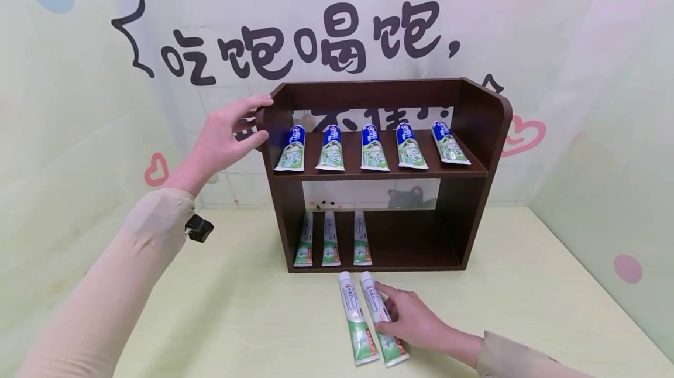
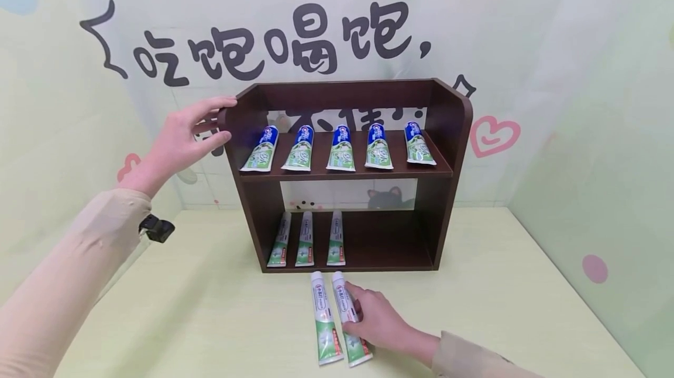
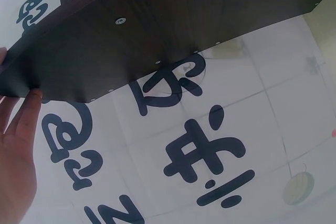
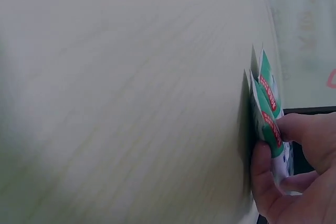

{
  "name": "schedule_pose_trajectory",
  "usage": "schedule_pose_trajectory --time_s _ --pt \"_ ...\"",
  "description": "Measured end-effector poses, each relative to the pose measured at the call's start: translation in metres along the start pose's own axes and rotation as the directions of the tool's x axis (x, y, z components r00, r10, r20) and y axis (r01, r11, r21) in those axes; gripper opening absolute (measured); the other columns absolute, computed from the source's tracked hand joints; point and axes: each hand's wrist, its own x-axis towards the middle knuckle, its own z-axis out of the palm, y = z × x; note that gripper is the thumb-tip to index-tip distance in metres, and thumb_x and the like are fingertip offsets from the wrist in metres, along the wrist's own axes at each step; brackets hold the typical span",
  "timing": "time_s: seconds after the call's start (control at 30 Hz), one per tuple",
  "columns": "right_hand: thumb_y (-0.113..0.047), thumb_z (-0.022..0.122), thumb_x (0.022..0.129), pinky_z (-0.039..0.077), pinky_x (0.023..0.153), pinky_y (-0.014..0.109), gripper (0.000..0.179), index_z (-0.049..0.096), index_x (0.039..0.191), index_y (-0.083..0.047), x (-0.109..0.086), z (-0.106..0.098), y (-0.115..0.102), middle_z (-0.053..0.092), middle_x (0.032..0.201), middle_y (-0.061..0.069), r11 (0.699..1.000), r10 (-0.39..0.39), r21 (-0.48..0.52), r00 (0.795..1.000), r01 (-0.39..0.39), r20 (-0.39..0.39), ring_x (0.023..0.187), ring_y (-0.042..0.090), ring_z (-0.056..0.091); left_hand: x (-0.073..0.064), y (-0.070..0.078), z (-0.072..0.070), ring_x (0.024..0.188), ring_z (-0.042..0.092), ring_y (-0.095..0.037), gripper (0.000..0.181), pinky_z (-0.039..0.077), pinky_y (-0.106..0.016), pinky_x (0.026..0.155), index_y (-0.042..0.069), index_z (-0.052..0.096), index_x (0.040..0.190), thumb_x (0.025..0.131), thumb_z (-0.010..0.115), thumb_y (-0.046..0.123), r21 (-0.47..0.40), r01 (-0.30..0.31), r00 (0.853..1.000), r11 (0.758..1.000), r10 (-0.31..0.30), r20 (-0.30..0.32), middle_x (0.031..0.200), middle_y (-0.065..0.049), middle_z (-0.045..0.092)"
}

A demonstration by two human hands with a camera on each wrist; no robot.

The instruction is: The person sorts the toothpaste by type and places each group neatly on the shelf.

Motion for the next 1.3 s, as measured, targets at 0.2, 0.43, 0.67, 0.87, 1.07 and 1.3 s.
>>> schedule_pose_trajectory --time_s 0.2,0.43,0.67,0.87,1.07,1.3 --pt "-0.016 0.078 0.080 0.049 0.053 0.017 0.077 0.044 0.147 0.000 0.006 -0.004 -0.002 0.065 0.078 -0.002 0.999 -0.016 0.038 0.999 0.014 0.045 0.068 0.007 0.055 0.000 0.000 0.000 0.121 0.062 -0.027 0.052 0.055 -0.019 0.100 0.013 0.057 0.138 0.089 0.069 0.004 -0.003 0.005 1.000 1.000 -0.005 0.004 0.143 -0.007 0.058" --pt "-0.016 0.080 0.080 0.047 0.054 0.020 0.073 0.047 0.144 -0.003 0.011 -0.011 -0.003 0.061 0.075 0.002 0.996 0.030 0.078 0.996 -0.037 0.090 0.069 0.012 0.055 0.000 -0.001 -0.001 0.121 0.062 -0.023 0.052 0.051 -0.010 0.098 0.012 0.057 0.138 0.088 0.069 0.004 0.000 0.004 1.000 1.000 -0.004 0.004 0.143 -0.006 0.057" --pt "-0.012 0.080 0.080 0.047 0.056 0.021 0.071 0.047 0.142 -0.005 0.011 -0.012 -0.001 0.059 0.077 0.004 0.991 0.035 0.125 0.996 -0.045 0.087 0.072 0.015 0.055 0.001 -0.001 -0.001 0.121 0.062 -0.024 0.051 0.051 -0.008 0.098 0.011 0.057 0.138 0.088 0.069 0.004 0.001 0.007 1.000 1.000 -0.007 0.007 0.143 -0.006 0.058" --pt "-0.011 0.080 0.080 0.047 0.060 0.022 0.070 0.046 0.142 -0.008 0.010 -0.013 0.000 0.058 0.080 0.005 0.988 0.061 0.133 0.995 -0.072 0.082 0.074 0.016 0.054 0.001 -0.001 -0.001 0.121 0.062 -0.024 0.051 0.050 -0.007 0.098 0.011 0.057 0.138 0.088 0.069 0.003 -0.007 0.007 1.000 1.000 -0.007 0.006 0.143 -0.005 0.057" --pt "-0.010 0.079 0.081 0.047 0.064 0.025 0.069 0.045 0.142 -0.011 0.009 -0.017 0.000 0.058 0.083 0.006 0.985 0.089 0.140 0.994 -0.098 0.071 0.076 0.018 0.054 0.001 -0.002 -0.001 0.121 0.062 -0.027 0.052 0.051 -0.009 0.098 0.013 0.057 0.138 0.089 0.069 0.004 -0.007 -0.001 1.000 1.000 0.001 0.007 0.143 -0.006 0.058" --pt "-0.010 0.079 0.081 0.048 0.063 0.026 0.070 0.045 0.142 -0.015 0.011 -0.022 0.000 0.059 0.084 0.006 0.987 0.069 0.142 0.997 -0.074 0.042 0.077 0.017 0.055 0.000 -0.003 -0.001 0.120 0.063 -0.025 0.052 0.052 -0.009 0.098 0.013 0.057 0.138 0.088 0.070 0.004 0.009 -0.004 1.000 1.000 0.004 0.004 0.143 -0.005 0.058"
